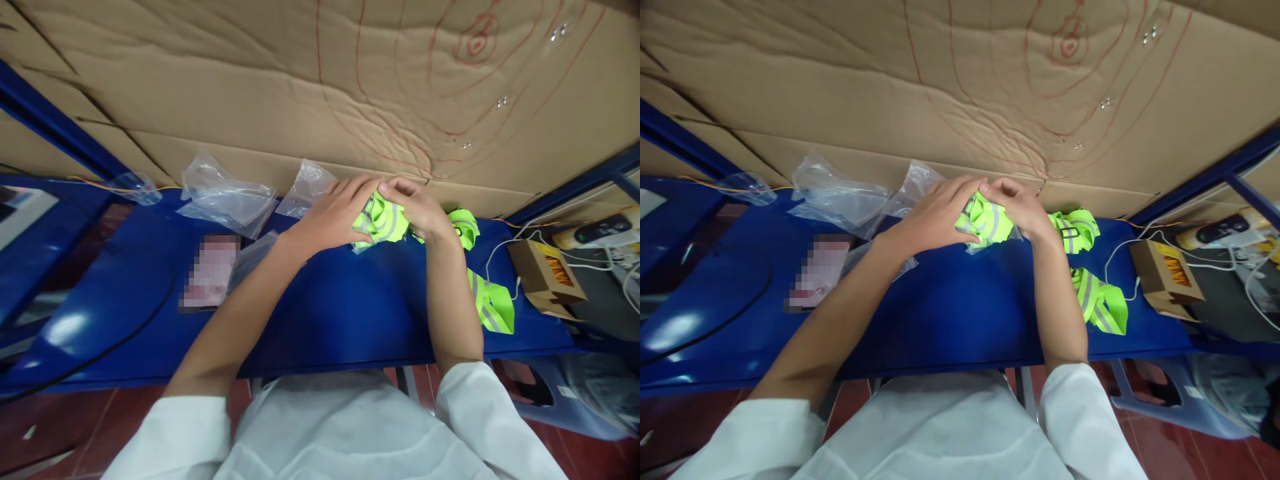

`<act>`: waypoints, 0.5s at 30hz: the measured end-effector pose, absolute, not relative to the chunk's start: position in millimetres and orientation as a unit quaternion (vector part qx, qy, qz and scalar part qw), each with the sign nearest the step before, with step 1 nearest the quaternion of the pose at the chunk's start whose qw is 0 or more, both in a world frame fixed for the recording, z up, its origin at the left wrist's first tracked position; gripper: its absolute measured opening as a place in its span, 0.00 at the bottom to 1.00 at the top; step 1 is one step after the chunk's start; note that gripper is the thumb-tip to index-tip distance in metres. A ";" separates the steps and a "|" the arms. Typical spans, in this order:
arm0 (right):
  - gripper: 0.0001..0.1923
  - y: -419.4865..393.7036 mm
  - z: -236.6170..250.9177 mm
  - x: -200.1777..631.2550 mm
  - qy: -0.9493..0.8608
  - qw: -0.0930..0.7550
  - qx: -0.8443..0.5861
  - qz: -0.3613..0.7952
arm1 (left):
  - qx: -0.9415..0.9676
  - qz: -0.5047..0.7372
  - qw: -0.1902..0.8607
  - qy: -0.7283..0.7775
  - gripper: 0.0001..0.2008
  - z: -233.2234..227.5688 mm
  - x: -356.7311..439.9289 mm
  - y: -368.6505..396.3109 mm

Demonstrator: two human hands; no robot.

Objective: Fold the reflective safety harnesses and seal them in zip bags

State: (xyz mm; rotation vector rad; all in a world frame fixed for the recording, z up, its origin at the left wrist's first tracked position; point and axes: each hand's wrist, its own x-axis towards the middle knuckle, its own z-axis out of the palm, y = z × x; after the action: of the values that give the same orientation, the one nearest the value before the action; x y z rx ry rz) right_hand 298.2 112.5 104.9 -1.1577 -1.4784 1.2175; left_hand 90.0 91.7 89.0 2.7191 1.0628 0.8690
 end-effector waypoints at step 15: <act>0.29 88.3 122.0 292.4 -0.729 0.431 -0.447 0.287 | 0.859 0.316 0.100 0.391 0.43 94.9 86.6 91.6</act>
State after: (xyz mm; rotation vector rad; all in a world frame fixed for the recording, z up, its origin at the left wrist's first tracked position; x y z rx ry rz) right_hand 292.4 88.3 122.0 -1.1158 -1.8176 0.7157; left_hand 86.6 91.6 94.9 2.5378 1.1560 0.9330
